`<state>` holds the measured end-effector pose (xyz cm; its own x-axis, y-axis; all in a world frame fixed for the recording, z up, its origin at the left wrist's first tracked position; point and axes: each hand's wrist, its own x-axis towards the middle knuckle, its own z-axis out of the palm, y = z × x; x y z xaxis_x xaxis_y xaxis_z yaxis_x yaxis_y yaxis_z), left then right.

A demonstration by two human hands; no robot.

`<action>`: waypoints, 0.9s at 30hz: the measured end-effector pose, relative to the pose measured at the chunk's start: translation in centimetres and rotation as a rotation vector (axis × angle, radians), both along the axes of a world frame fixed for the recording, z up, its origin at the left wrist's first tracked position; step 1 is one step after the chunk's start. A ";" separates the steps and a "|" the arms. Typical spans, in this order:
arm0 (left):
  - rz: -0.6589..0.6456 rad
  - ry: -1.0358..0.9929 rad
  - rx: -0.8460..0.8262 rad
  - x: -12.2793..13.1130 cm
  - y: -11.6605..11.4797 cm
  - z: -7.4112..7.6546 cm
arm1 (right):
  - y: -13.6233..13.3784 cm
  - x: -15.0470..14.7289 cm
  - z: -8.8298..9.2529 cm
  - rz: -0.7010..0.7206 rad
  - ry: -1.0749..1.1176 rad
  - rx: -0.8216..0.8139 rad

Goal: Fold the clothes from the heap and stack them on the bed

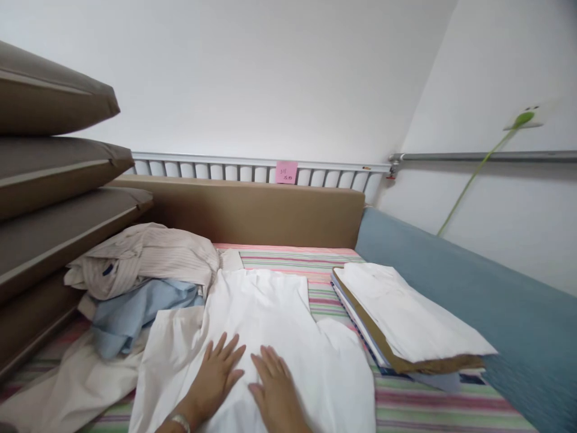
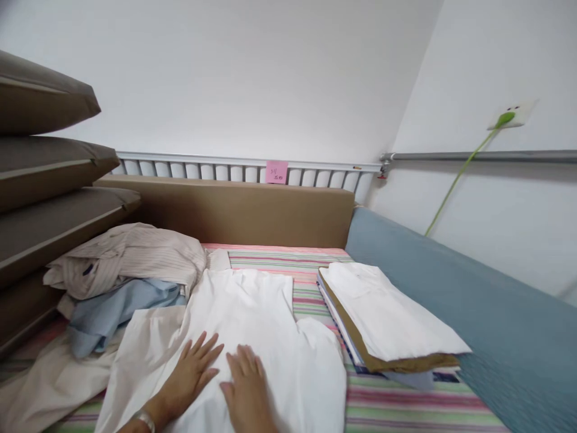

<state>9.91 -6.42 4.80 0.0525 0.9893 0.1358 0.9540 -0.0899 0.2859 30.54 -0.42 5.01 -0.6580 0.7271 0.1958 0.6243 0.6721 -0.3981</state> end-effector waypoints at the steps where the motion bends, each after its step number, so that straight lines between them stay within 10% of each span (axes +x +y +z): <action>1: -0.013 0.007 -0.006 -0.3 0.3 0.0 | 1.5 0.5 -0.4 -0.084 -0.042 0.006; 7: -0.001 0.035 0.021 -2.7 3.5 0.8 | 9.3 4.0 -0.3 -0.612 -0.214 0.158; 13: 0.111 0.090 0.003 -4.5 7.5 -0.1 | 7.8 -2.5 -0.2 -0.134 -0.135 0.127; 21: 0.423 0.173 -0.039 -4.7 11.8 0.1 | 14.9 0.4 -1.1 -0.378 -0.251 0.157; 27: 0.105 0.134 0.040 -1.9 13.0 -0.3 | 15.3 -0.9 -1.2 -0.126 -0.248 0.132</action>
